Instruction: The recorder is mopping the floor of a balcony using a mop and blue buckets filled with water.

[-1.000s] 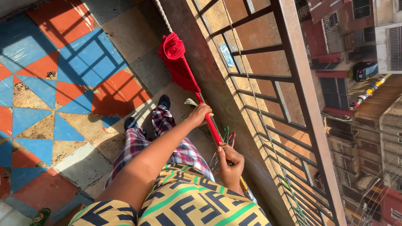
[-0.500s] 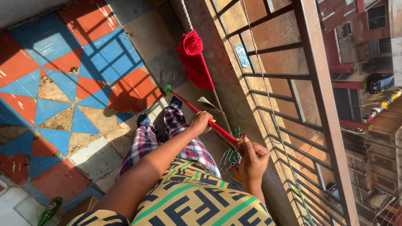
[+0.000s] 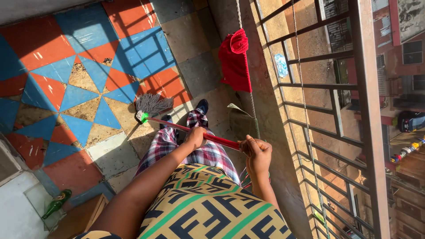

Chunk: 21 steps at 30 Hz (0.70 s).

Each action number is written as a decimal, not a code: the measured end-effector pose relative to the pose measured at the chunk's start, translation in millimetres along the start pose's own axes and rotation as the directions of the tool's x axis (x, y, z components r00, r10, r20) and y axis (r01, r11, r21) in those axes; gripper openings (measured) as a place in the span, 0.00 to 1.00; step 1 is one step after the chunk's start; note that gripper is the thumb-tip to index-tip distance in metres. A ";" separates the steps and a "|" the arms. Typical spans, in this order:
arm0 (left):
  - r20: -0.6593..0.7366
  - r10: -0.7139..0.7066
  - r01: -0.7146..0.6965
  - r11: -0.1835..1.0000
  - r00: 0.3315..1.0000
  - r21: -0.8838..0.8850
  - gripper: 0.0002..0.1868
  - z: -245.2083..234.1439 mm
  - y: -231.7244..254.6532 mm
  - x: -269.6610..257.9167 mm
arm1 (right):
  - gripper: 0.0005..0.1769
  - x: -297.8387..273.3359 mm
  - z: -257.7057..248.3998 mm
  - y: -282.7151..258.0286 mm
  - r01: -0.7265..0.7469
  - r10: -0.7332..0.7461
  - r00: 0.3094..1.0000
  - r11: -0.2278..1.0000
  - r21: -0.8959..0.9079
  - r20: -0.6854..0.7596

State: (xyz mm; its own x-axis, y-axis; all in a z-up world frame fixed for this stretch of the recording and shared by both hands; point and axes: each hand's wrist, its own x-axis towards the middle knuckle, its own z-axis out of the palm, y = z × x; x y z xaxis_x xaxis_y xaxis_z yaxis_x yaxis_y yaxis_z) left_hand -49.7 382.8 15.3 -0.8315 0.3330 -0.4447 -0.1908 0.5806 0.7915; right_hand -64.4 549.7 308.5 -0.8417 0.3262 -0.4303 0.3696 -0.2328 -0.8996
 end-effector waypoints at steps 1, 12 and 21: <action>-0.010 -0.007 0.007 1.000 1.000 -0.003 0.07 -2.9 -6.7 -3.8 | 0.22 0.9 1.2 6.3 -0.003 0.003 1.000 1.000 -0.003 0.012; 0.303 0.103 -0.068 0.990 0.947 -0.123 0.13 -96.5 84.0 -34.8 | 0.13 -13.2 -25.5 -48.9 0.209 -0.260 0.938 0.952 0.223 0.229; -0.554 0.229 -0.327 0.941 0.801 -0.084 0.16 -48.4 74.1 -6.9 | 0.20 -15.0 -16.2 -32.8 0.208 -0.219 0.917 0.976 0.068 0.334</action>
State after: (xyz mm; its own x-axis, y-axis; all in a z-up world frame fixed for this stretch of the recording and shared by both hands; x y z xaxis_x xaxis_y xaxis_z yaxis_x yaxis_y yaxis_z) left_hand -83.3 387.5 97.4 -0.9983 -0.0120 0.0571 0.0484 0.3758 0.9254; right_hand -57.6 567.3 343.2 -0.9841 0.0438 -0.1721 0.1584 -0.2217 -0.9622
